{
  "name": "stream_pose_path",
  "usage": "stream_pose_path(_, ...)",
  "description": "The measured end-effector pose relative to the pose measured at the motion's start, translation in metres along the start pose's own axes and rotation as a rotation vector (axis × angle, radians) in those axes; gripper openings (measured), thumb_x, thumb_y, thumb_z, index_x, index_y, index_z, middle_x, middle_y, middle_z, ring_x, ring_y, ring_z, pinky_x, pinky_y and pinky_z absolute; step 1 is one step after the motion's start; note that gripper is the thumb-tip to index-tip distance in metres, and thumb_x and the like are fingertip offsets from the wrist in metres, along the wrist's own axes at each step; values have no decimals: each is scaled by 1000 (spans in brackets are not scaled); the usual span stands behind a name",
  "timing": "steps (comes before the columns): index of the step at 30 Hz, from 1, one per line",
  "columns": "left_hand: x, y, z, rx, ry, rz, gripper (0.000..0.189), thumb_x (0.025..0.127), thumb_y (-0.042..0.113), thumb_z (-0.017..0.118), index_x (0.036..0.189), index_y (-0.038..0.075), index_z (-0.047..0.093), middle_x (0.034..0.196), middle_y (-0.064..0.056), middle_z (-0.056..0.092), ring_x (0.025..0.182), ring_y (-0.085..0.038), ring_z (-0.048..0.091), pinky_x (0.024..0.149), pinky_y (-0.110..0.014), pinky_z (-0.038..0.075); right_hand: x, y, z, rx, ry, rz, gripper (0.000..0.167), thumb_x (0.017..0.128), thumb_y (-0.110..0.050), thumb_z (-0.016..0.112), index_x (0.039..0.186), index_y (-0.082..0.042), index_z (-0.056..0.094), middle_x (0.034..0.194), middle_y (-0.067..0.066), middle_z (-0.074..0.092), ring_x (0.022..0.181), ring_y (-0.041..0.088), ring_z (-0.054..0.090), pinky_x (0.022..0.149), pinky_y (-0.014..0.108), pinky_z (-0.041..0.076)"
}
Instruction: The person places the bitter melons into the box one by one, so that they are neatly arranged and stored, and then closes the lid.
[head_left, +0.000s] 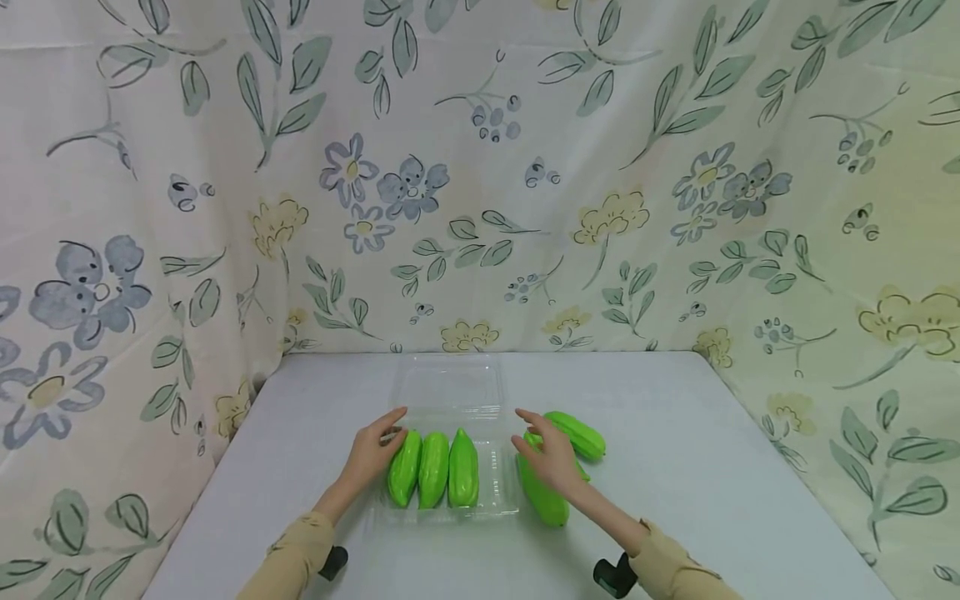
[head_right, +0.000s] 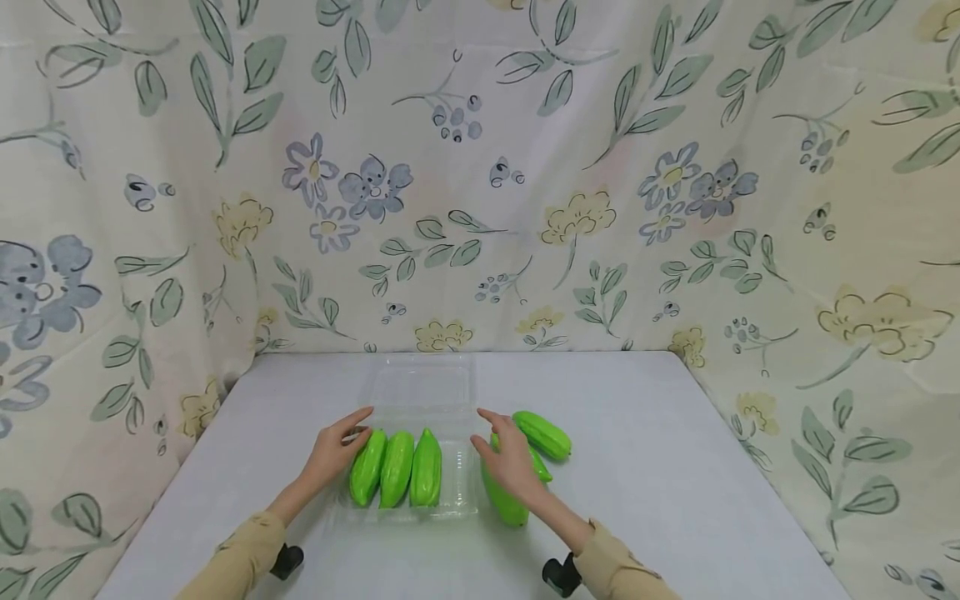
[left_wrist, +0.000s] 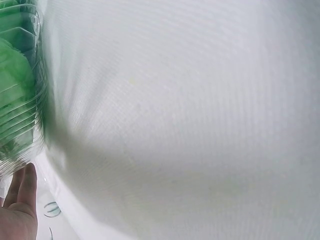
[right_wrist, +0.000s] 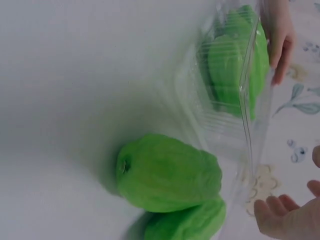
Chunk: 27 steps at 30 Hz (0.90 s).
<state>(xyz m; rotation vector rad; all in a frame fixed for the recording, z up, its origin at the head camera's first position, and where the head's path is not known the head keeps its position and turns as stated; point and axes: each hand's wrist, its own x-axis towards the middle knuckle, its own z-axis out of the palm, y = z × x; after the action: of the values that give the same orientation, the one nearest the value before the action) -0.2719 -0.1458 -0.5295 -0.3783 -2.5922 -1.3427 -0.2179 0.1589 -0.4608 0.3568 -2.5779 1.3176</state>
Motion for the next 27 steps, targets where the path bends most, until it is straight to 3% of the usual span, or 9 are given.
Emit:
stream_pose_path(6,0,1,-2,-6,-6,-17,42,93,9,60,134,4,53,139,-17,51,106,-31,65,90,-42,57,0,4,-12,-15,-13,93,44,93,-15,61,134,-4,51,135,19,54,117,42,54,94,57,50)
stream_pose_path(10,0,2,-2,-6,-11,-27,43,92,9,60,134,4,53,139,-17,51,107,-32,65,91,-43,56,0,12,-20,-7,-7,104,45,92,-14,61,135,-3,49,134,22,52,117,43,54,98,58,47)
stream_pose_path(16,0,2,-1,-2,-12,-33,42,93,10,60,134,5,53,140,-15,51,107,-31,64,91,-42,56,-1,24,-33,-98,41,84,43,91,-10,62,132,1,52,125,26,57,109,45,57,92,53,52)
stream_pose_path(27,0,1,-1,-14,-12,-20,42,93,10,60,134,4,53,140,-16,51,106,-31,65,91,-42,57,-11,42,-51,-153,63,225,48,93,-15,61,135,3,48,131,31,51,110,48,56,91,55,52)
